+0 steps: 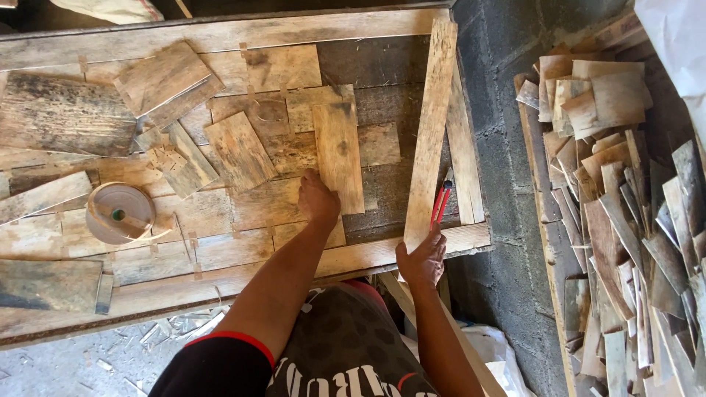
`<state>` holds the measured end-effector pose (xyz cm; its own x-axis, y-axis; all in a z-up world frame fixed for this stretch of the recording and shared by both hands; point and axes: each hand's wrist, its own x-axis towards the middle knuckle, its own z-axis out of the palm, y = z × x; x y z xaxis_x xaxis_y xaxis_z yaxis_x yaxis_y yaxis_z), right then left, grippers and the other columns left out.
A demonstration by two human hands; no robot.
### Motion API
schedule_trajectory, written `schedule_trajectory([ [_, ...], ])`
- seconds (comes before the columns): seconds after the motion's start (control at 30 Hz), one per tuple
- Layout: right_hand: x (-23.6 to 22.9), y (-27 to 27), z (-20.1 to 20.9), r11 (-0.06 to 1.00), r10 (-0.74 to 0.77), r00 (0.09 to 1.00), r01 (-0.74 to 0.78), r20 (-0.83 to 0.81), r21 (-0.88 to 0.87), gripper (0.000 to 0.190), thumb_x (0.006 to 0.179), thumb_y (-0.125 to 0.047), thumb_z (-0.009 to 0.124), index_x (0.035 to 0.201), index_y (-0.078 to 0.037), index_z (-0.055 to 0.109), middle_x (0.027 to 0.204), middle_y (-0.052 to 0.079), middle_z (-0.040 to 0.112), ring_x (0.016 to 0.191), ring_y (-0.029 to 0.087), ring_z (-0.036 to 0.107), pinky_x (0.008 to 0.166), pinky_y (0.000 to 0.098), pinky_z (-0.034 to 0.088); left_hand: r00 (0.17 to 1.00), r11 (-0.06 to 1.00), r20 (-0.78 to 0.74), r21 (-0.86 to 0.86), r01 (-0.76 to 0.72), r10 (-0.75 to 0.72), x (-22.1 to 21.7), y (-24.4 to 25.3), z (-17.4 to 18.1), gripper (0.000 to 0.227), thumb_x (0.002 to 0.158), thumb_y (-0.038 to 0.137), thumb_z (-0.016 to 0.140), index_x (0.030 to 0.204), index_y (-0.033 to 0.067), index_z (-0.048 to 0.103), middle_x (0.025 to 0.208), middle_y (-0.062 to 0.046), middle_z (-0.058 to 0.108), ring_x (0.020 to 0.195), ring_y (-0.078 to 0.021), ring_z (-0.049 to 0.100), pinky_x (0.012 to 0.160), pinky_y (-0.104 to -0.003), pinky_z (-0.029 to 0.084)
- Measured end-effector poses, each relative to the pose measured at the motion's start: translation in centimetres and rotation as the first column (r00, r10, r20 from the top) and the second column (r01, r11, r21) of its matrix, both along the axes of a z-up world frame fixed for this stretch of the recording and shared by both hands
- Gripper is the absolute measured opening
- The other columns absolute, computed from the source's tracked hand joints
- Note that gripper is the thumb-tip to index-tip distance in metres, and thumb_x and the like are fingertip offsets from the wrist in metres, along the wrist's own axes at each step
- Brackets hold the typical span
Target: Manually fitting and cutting small wooden tiles to create a decorative wood panel pattern within a frame.
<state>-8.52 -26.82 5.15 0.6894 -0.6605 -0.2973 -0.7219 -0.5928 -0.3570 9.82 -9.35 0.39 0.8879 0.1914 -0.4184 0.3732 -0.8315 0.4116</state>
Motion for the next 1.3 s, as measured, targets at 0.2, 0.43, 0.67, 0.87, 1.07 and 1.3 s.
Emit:
schedule_trajectory([
  [0.2, 0.6, 0.2, 0.9, 0.999, -0.021, 0.998, 0.024, -0.067, 0.037, 0.101, 0.080, -0.030, 0.077, 0.157, -0.015, 0.012, 0.146, 0.025, 0.040, 0.136, 0.045, 0.044, 0.101, 0.0608, 0.047, 0.998, 0.999, -0.054, 0.032, -0.027, 0.029, 0.5, -0.2, 0.4, 0.053, 0.086, 0.010, 0.079, 0.127, -0.0002, 0.047, 0.115, -0.018, 0.062, 0.104, -0.0334, 0.066, 0.088, -0.047, 0.058],
  [0.43, 0.9, -0.1, 0.9, 0.996, -0.048, 0.991, 0.057, -0.125, 0.073, 0.103, 0.081, -0.030, 0.077, 0.159, -0.015, 0.010, 0.147, 0.027, 0.038, 0.137, 0.046, 0.042, 0.105, 0.0612, 0.046, 0.983, 0.981, -0.109, -0.103, -0.162, 0.151, 1.3, 0.4, -0.8, 0.032, 0.087, 0.009, 0.077, 0.115, 0.0049, 0.061, 0.108, -0.013, 0.070, 0.092, -0.0255, 0.071, 0.074, -0.041, 0.062],
  [0.67, 0.9, -0.6, 0.0, 0.996, -0.025, 0.996, 0.031, -0.082, 0.082, 0.105, 0.081, -0.031, 0.077, 0.160, -0.015, 0.009, 0.153, 0.028, 0.035, 0.142, 0.048, 0.039, 0.107, 0.0637, 0.043, 0.936, 0.752, -0.227, -0.557, -0.353, 0.271, 0.0, 3.1, -1.3, 0.012, 0.088, 0.008, 0.078, 0.092, 0.0059, 0.067, 0.093, -0.010, 0.075, 0.082, -0.0221, 0.072, 0.073, -0.034, 0.063],
  [0.87, 2.3, -0.7, -2.1, 0.996, 0.040, 0.993, -0.031, -0.112, 0.083, 0.110, 0.086, -0.038, 0.078, 0.162, -0.018, 0.001, 0.165, 0.034, 0.012, 0.152, 0.053, 0.017, 0.115, 0.0666, 0.030, 0.773, 0.140, -0.409, -0.836, -0.531, 0.485, -0.5, 4.4, -6.5, 0.015, 0.092, -0.002, 0.073, 0.091, 0.0037, 0.059, 0.090, -0.012, 0.070, 0.081, -0.0240, 0.071, 0.071, -0.037, 0.065],
  [1.07, 3.9, 0.0, -2.7, 0.996, 0.063, 0.996, -0.059, -0.060, 0.066, 0.109, 0.084, -0.037, 0.077, 0.162, -0.016, 0.005, 0.159, 0.034, 0.023, 0.147, 0.051, 0.029, 0.111, 0.0647, 0.038, 0.685, -0.013, -0.467, -0.831, -0.556, 0.559, 0.2, 2.2, -7.9, 0.018, 0.091, -0.003, 0.071, 0.090, 0.0063, 0.056, 0.093, -0.010, 0.070, 0.080, -0.0214, 0.070, 0.070, -0.035, 0.065],
  [1.3, 4.4, 0.3, -2.8, 0.987, 0.159, 0.987, -0.159, -0.006, -0.018, 0.102, 0.082, -0.037, 0.079, 0.158, -0.010, 0.018, 0.153, 0.028, 0.034, 0.142, 0.047, 0.037, 0.107, 0.0584, 0.045, 0.585, 0.042, -0.497, -0.738, -0.673, 0.641, 0.1, 0.7, -5.5, 0.016, 0.088, -0.006, 0.074, 0.087, 0.0005, 0.059, 0.094, -0.014, 0.070, 0.084, -0.0239, 0.072, 0.075, -0.036, 0.068],
])
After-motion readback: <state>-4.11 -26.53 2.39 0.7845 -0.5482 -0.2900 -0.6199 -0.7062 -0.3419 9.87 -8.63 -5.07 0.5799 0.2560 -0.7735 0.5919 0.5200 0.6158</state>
